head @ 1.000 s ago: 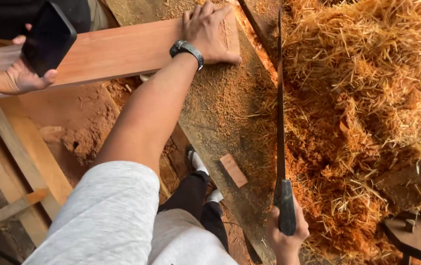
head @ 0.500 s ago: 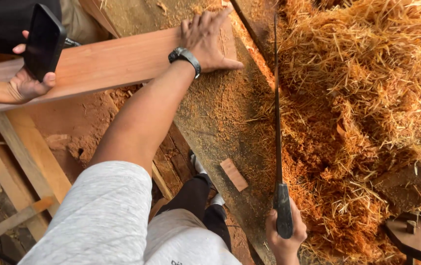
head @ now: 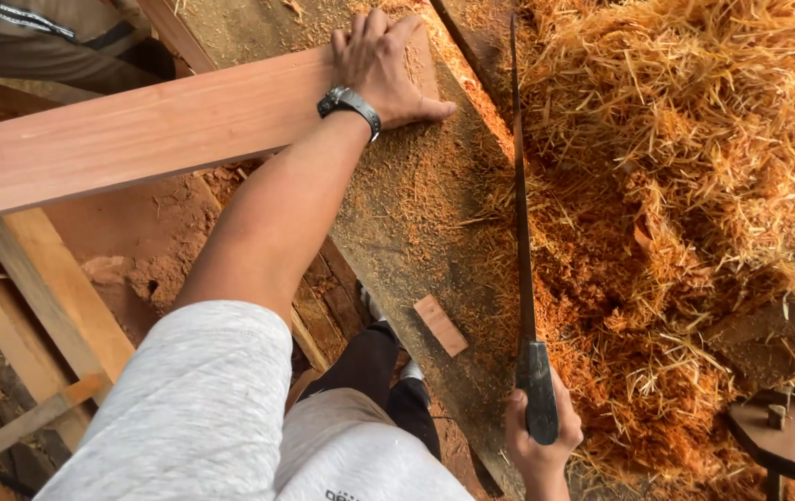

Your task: The person uses a hand saw to cut a piece of wood clamped to a workbench. After cutting, the person marks the wood with a pencil and places the cut piece aside.

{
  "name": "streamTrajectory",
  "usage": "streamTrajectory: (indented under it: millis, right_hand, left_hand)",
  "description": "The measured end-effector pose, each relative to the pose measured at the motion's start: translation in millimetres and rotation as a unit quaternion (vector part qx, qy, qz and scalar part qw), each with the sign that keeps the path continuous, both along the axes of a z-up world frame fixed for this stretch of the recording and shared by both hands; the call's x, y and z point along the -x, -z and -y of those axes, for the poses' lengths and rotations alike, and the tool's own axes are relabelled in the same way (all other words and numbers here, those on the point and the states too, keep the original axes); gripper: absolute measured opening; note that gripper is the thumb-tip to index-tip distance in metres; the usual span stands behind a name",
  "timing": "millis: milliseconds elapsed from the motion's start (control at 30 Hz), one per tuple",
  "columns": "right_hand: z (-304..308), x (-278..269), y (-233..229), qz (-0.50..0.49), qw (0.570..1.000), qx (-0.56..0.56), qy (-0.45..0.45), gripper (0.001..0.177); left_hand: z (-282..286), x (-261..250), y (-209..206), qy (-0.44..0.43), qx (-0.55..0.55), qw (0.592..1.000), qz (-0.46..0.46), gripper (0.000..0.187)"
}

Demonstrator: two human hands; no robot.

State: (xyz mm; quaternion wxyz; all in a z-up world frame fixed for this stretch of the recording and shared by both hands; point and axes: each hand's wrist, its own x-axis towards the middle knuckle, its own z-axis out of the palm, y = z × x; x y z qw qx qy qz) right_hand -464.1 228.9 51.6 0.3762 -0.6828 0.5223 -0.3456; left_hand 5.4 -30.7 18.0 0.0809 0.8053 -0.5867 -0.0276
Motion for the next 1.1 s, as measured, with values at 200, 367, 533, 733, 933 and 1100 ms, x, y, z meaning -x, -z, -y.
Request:
streamTrajectory:
  millis: [200, 367, 533, 733, 933, 1100]
  right_hand:
    - [0, -1, -4, -0.025, 0.999, 0.012, 0.019, 0.054]
    - [0, -3, -1, -0.009, 1.0, 0.009, 0.017, 0.053]
    - [-4, 4, 7, -0.032, 0.999, 0.024, 0.018, 0.054]
    - [-5, 8, 15, -0.034, 0.998, 0.041, -0.041, 0.052]
    - [-3, 2, 7, -0.059, 0.997, 0.039, -0.017, 0.054]
    - [-4, 4, 10, -0.022, 0.998, 0.049, -0.03, 0.055]
  left_hand:
    - [-7, 11, -8, 0.039, 0.162, 0.984, -0.066, 0.08]
    - [-6, 7, -11, 0.021, 0.191, 0.978, -0.086, 0.114]
    - [-15, 17, -20, 0.107, 0.13, 0.984, -0.065, 0.104]
    - [-13, 13, -11, 0.172, 0.217, 0.961, -0.025, 0.097]
    - [-7, 18, -6, 0.044, 0.065, 0.997, -0.02, 0.105]
    - [8, 11, 17, 0.064, 0.062, 0.996, 0.006, 0.122]
